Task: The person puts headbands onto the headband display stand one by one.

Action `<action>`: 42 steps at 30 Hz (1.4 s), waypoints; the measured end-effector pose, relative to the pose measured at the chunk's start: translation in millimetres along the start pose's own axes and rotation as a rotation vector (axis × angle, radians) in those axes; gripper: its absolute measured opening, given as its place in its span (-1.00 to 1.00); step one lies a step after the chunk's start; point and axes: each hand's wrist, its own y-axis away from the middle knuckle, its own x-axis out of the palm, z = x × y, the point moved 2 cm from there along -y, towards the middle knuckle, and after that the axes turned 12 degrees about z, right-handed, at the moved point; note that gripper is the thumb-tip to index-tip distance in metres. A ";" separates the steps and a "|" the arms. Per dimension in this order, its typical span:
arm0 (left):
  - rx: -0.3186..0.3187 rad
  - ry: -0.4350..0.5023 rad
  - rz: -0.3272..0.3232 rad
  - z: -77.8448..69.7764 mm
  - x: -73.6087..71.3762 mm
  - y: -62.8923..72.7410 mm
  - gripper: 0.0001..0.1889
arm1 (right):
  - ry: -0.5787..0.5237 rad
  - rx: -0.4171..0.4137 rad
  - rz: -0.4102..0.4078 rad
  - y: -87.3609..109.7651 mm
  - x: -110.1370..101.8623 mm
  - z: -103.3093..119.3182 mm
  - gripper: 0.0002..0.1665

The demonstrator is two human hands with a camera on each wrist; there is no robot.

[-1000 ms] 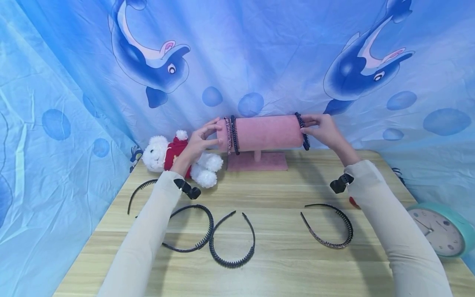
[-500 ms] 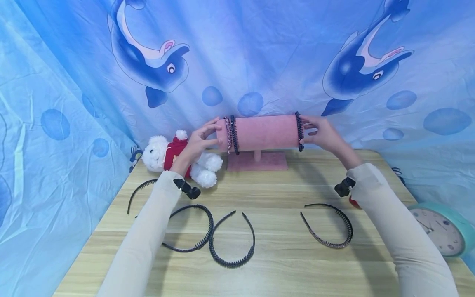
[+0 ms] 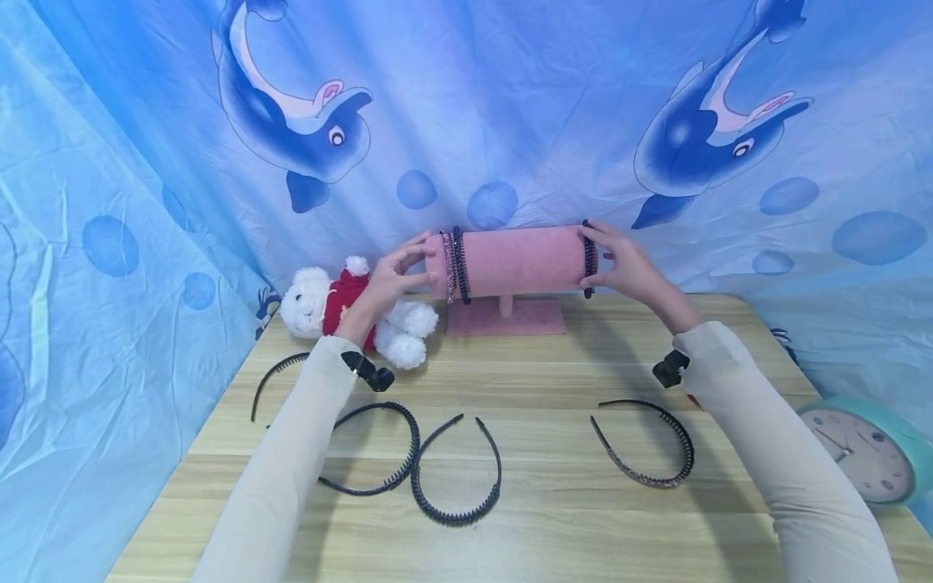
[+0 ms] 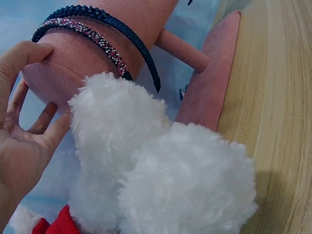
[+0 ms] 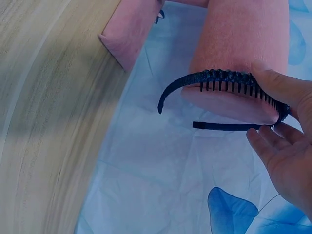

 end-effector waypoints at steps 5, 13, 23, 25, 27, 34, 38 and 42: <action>0.007 0.004 0.002 -1.0 0.3 0.4 -0.57 | 0.042 0.014 0.045 -0.7 -0.8 -0.2 0.20; -0.006 0.003 0.006 -1.6 0.0 0.0 -0.57 | 0.070 0.033 0.102 -3.8 -2.4 -0.2 0.21; -0.028 -0.008 0.001 -0.7 -0.1 -0.4 -0.56 | 0.138 0.054 0.117 -10.9 -8.5 6.5 0.13; -0.027 -0.009 0.001 -0.9 -0.2 -0.2 -0.56 | 0.150 0.063 0.125 -11.4 -9.4 7.9 0.12; -0.025 -0.010 0.002 -1.4 -0.2 0.4 -0.56 | 0.155 0.065 0.129 -11.4 -9.9 7.9 0.11; -0.021 -0.014 0.010 -1.5 0.1 1.8 -0.55 | 0.117 0.056 0.119 -8.6 -9.7 2.4 0.08; -0.024 -0.009 0.017 -1.0 -0.1 1.5 -0.55 | 0.117 0.014 0.114 -8.8 -11.6 0.3 0.02; -0.024 0.001 0.013 -0.6 -0.5 1.0 -0.56 | 0.108 -0.004 0.130 -10.8 -15.8 -1.6 0.01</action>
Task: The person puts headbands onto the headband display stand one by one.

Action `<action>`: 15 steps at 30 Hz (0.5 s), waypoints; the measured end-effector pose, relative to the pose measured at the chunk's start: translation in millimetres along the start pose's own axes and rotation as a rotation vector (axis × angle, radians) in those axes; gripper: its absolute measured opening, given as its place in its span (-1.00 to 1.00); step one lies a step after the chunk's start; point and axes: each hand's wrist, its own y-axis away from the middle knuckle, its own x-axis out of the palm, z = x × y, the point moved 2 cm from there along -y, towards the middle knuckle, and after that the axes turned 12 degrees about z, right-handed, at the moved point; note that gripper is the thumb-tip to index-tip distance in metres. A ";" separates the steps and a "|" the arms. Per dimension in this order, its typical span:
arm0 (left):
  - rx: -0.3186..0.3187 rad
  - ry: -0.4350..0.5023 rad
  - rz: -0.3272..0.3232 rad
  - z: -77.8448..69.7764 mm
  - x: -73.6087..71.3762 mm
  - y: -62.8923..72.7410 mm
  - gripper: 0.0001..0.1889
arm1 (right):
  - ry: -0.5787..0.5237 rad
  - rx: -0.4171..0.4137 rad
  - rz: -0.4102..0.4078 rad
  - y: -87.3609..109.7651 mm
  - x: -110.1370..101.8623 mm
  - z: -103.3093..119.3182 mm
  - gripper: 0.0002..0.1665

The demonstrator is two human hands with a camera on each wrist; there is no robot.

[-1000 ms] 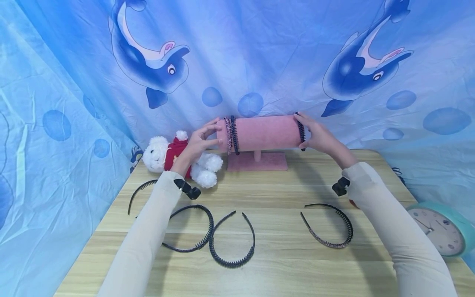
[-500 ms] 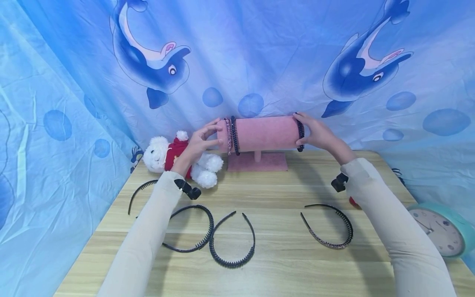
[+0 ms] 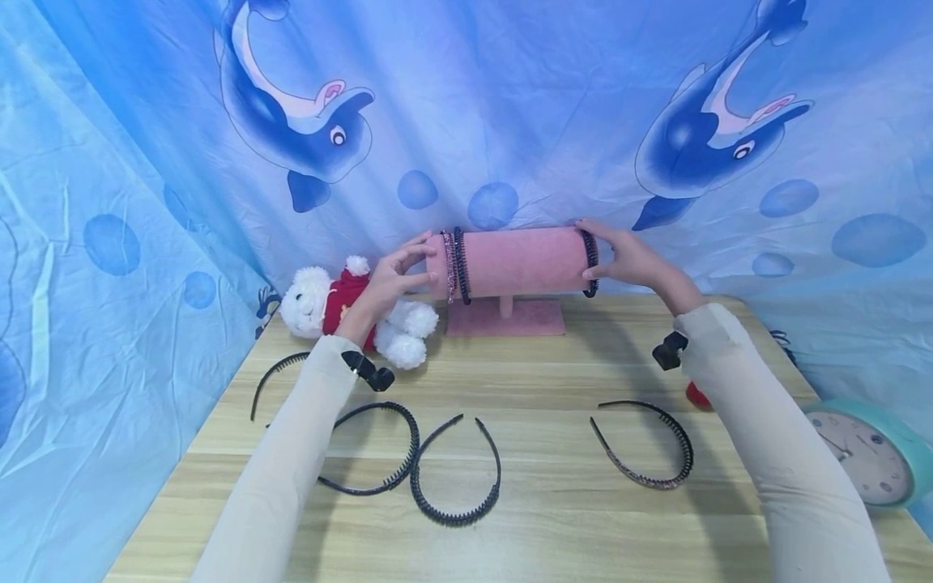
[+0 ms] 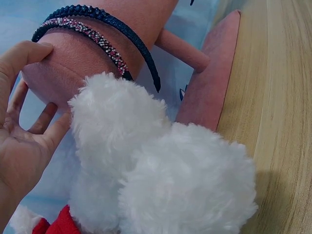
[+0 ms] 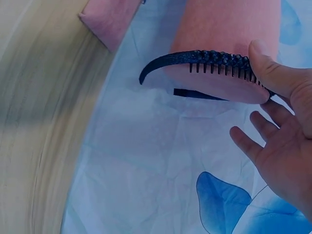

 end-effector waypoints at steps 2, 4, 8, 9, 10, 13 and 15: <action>0.000 0.003 -0.001 -0.4 -0.2 -0.3 -0.55 | -0.013 0.004 0.019 -1.1 -2.3 -0.8 0.01; -0.005 0.004 -0.003 -0.5 -0.3 -0.7 -0.55 | -0.040 0.007 0.042 -2.2 -4.3 -1.0 0.01; -0.015 0.012 -0.003 -2.5 -0.2 -0.1 -0.54 | -0.117 0.004 0.083 -4.4 -7.3 -1.1 0.01; -0.016 0.015 0.000 -3.7 0.1 0.3 -0.54 | -0.132 0.003 0.089 -4.4 -7.6 -0.8 0.01; -0.017 0.017 0.002 -5.2 0.4 0.7 -0.53 | -0.142 0.002 0.094 -4.6 -7.9 -1.1 0.01; -0.014 0.020 0.011 -13.4 3.2 3.6 -0.54 | -0.133 0.010 0.087 -3.4 -6.7 -0.6 0.00; -0.015 0.019 0.014 -18.5 4.8 5.4 -0.53 | -0.106 0.015 0.072 -2.1 -5.3 -0.6 0.00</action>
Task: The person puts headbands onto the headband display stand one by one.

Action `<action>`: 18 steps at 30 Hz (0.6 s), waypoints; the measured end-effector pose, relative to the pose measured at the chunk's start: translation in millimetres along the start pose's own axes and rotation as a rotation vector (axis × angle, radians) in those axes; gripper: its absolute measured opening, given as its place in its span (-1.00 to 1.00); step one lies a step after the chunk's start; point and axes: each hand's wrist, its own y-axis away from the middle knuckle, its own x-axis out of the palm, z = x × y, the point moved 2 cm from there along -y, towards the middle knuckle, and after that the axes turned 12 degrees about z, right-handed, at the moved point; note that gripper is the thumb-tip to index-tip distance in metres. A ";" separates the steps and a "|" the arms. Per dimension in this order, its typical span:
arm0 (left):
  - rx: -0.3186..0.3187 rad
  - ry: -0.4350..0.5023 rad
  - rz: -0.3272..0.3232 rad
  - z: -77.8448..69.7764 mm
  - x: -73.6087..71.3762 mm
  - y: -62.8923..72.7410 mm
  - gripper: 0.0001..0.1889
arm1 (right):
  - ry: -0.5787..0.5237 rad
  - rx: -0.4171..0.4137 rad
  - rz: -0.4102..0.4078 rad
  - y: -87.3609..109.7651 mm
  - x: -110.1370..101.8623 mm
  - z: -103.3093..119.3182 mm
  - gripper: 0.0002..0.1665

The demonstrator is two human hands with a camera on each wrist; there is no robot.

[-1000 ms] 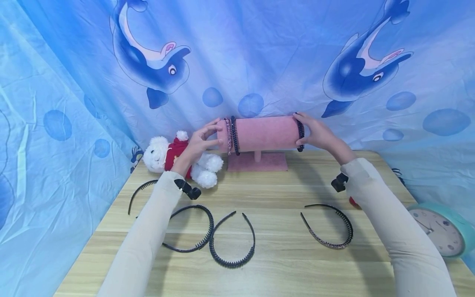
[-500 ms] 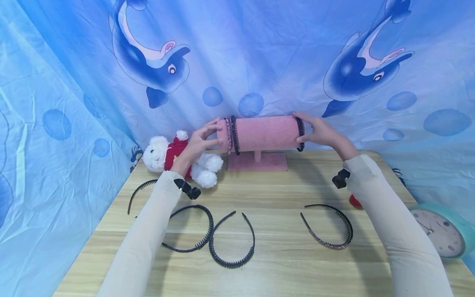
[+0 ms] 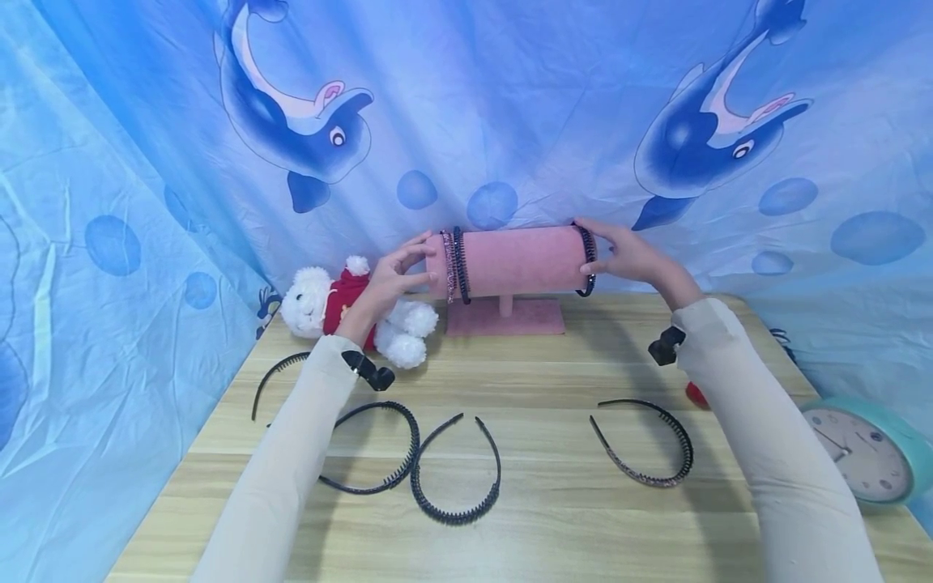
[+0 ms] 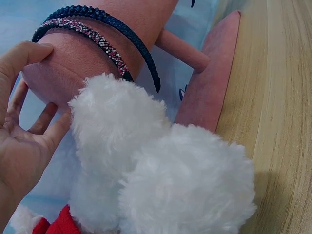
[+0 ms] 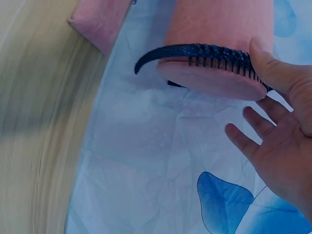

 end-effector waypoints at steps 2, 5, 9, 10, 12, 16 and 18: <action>-0.003 0.000 0.000 -4.2 1.2 1.7 -0.53 | 0.033 0.011 -0.023 1.7 1.9 0.3 0.03; -0.003 0.003 0.000 -6.0 1.7 2.7 -0.54 | 0.059 0.030 -0.047 4.9 4.1 -0.5 0.10; 0.002 0.007 -0.003 -6.6 2.2 3.3 -0.56 | 0.064 0.040 -0.060 7.5 6.7 -1.9 0.20; 0.000 0.007 -0.005 -6.6 2.2 3.4 -0.57 | 0.063 0.041 -0.064 7.4 7.4 -2.1 0.21; -0.001 0.008 -0.006 -6.5 2.0 3.4 -0.58 | 0.062 0.043 -0.073 6.5 8.8 -2.3 0.22; -0.006 0.001 -0.005 -6.6 1.9 3.3 -0.58 | 0.085 0.046 -0.092 3.3 10.8 0.1 0.21; -0.007 -0.002 -0.005 -7.0 2.0 3.3 -0.57 | 0.105 0.039 -0.094 1.1 10.9 2.8 0.20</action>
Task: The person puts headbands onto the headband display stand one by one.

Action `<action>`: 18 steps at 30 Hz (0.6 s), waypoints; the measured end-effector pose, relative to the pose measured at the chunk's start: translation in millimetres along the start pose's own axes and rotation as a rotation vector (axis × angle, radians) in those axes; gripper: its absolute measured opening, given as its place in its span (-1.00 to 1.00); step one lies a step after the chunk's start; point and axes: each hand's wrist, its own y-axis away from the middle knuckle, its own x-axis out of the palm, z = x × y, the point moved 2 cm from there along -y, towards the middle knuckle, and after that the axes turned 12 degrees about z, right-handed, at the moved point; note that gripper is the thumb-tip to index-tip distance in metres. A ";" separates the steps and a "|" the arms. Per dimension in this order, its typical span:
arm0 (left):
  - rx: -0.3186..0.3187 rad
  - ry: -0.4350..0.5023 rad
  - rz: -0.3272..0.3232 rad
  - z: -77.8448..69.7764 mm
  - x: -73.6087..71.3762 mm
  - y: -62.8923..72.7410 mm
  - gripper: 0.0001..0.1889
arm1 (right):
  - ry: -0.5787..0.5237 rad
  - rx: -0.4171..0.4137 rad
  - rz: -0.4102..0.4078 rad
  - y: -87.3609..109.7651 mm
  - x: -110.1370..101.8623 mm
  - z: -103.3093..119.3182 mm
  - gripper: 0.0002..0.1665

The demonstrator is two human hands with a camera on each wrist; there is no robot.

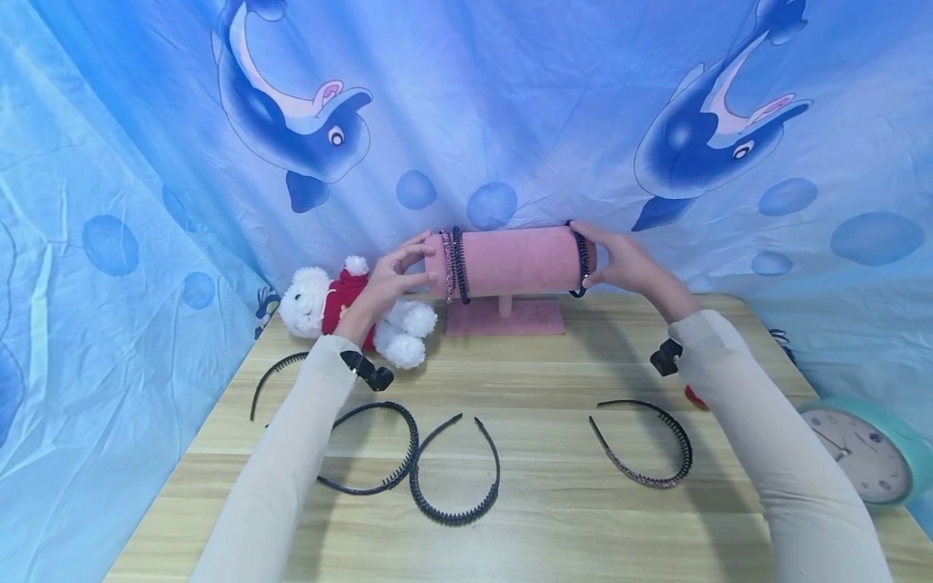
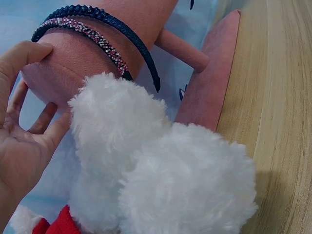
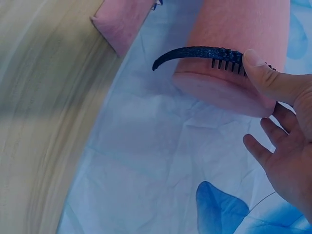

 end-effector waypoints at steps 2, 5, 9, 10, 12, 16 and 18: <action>-0.002 0.002 0.000 0.2 0.0 -0.3 -0.56 | 0.019 -0.006 0.005 -2.2 -0.3 2.9 0.19; -0.005 0.010 -0.001 2.0 -0.3 -1.3 -0.56 | 0.024 -0.017 0.017 -5.7 -0.9 7.8 0.17; -0.003 0.011 -0.009 12.2 -3.6 -5.7 -0.56 | 0.030 -0.024 0.034 -9.0 -1.4 14.2 0.17; -0.001 0.005 -0.011 15.1 -4.7 -7.1 -0.56 | 0.036 -0.026 0.037 -9.7 -1.6 15.9 0.16; 0.008 -0.003 -0.014 20.8 -6.3 -9.5 -0.55 | 0.053 -0.029 0.044 -11.3 -2.0 18.2 0.15; 0.022 -0.030 -0.020 25.1 -7.5 -11.2 -0.56 | 0.067 -0.008 0.069 -16.3 -2.2 20.8 0.13; 0.023 -0.035 -0.023 25.7 -7.6 -11.2 -0.57 | 0.065 0.001 0.084 -19.4 -1.8 21.3 0.12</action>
